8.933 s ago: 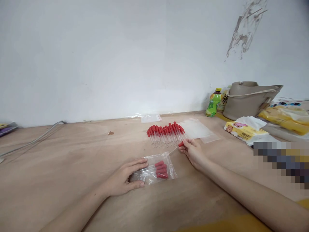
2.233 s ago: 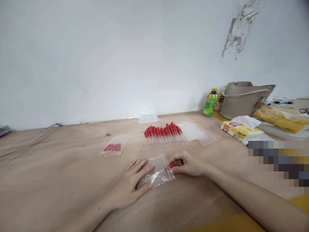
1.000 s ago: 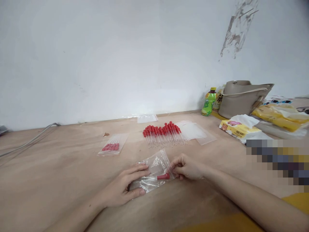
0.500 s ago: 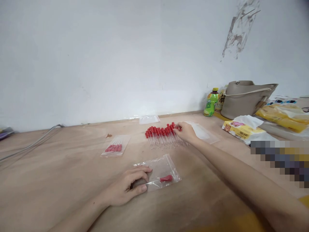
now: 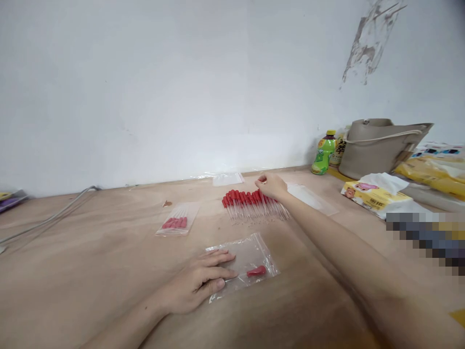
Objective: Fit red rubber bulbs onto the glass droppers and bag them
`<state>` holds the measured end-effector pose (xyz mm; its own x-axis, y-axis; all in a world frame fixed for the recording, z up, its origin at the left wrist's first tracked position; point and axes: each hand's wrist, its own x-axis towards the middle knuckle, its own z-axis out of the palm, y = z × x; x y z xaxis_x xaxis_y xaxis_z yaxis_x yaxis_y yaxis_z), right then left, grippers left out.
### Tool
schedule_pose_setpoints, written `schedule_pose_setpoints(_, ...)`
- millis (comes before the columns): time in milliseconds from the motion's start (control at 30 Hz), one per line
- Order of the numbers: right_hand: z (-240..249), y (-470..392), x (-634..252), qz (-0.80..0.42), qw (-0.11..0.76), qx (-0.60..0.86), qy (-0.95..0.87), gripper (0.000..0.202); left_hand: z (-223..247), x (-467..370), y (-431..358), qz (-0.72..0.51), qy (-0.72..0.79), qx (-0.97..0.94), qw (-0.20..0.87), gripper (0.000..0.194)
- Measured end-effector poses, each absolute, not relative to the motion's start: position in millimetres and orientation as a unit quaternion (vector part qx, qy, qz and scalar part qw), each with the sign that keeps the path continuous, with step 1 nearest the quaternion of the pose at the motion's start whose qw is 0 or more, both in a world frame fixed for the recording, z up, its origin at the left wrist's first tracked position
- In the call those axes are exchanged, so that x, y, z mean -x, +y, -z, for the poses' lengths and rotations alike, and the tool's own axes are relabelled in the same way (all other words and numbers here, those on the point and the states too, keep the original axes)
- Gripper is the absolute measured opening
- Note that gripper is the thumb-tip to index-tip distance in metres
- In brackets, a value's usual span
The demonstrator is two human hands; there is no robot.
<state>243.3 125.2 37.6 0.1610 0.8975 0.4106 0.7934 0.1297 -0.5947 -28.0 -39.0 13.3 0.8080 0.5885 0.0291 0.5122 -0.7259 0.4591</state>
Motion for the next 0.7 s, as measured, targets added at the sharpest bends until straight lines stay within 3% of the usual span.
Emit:
schedule_pose_setpoints(133, -41, 91, -262, -0.127, 0.468, 0.592, -0.644, 0.022, -13, 26, -40, -0.101, 0.303, -0.921, 0.224, 0.028)
schedule_pose_setpoints(233, -27, 53, -270, -0.306, 0.591, 0.491, -0.562, 0.031, -10, 22, -42, -0.119, 0.317, -0.914, 0.225, 0.024)
schedule_pose_setpoints(367, 2, 14, -267, -0.437, 0.612, 0.472, -0.46, 0.036, -5, 17, -44, -0.141, 0.364, -0.89, 0.234, 0.021)
schedule_pose_setpoints(533, 16, -6, -257, -0.564, 0.595, 0.43, -0.378, 0.032, -6, 17, -45, -0.137, 0.367, -0.888, 0.242, 0.027)
schedule_pose_setpoints(700, 14, -16, -264, -0.613, 0.446, 0.417, -0.501, 0.03, -6, 21, -45, -0.136, 0.388, -0.882, 0.231, 0.056)
